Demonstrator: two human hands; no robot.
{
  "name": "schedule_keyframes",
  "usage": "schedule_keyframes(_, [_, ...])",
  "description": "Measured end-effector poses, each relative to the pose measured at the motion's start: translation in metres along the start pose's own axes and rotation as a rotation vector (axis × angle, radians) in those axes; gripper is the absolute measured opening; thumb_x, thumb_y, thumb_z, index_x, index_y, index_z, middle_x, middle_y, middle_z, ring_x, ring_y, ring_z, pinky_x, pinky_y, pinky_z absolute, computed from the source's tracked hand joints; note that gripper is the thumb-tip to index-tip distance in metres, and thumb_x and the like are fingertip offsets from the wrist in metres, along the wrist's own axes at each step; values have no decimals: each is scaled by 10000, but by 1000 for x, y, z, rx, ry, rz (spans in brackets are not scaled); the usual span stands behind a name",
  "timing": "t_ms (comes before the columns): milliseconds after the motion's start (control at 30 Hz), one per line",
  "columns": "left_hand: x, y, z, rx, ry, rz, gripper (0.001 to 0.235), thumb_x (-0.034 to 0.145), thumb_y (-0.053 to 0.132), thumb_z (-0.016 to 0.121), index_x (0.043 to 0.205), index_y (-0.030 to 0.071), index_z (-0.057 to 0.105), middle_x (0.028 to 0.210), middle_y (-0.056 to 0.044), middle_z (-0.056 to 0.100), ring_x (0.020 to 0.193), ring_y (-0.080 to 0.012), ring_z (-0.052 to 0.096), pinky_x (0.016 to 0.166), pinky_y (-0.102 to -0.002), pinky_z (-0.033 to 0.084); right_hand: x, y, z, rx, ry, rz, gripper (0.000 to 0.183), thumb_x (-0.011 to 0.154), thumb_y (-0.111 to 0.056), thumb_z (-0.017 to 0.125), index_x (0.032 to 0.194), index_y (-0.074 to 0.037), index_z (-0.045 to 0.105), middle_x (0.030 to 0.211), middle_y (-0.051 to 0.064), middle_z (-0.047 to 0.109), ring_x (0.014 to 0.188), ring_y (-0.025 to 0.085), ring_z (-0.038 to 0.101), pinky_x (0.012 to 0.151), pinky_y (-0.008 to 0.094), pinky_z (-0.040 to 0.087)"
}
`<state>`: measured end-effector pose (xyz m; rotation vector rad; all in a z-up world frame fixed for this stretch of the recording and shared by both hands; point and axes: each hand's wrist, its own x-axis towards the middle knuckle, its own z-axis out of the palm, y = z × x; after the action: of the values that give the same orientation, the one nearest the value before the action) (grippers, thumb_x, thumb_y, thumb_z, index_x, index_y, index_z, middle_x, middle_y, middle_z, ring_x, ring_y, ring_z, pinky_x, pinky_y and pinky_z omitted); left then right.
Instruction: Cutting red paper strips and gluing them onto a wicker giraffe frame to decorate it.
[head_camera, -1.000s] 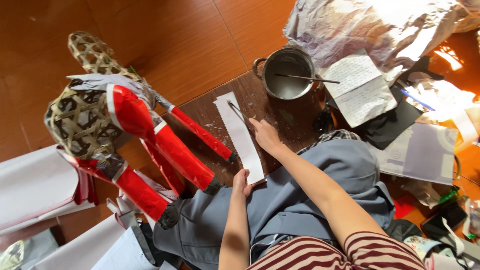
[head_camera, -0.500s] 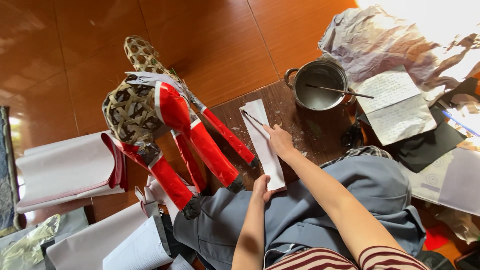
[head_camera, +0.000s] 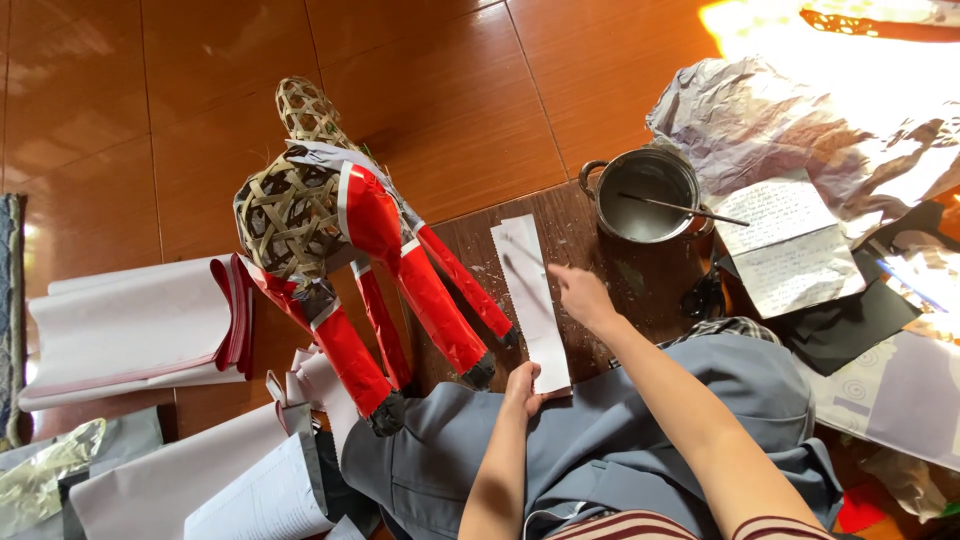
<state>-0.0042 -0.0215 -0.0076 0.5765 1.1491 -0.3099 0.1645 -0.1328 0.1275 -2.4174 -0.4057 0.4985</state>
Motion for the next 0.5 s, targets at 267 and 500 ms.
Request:
schedule_keyframes(267, [-31, 7, 10, 4, 7, 12, 726, 751, -33, 544, 1433, -109, 305, 1314, -423, 421, 1114, -607, 512, 782, -733, 458, 16, 11, 9, -205, -15, 28, 563, 877, -63, 428, 1405, -225, 535, 1066, 164, 697, 980, 355, 688, 852, 484, 564])
schedule_keyframes(500, [-40, 9, 13, 26, -8, 28, 711, 724, -42, 541, 1400, -122, 338, 1233, -414, 487, 1088, -597, 534, 769, -725, 469, 5, 10, -14, -149, 164, 42, 535, 881, -30, 414, 1377, -164, 566, 957, 212, 705, 899, 400, 692, 797, 527, 569])
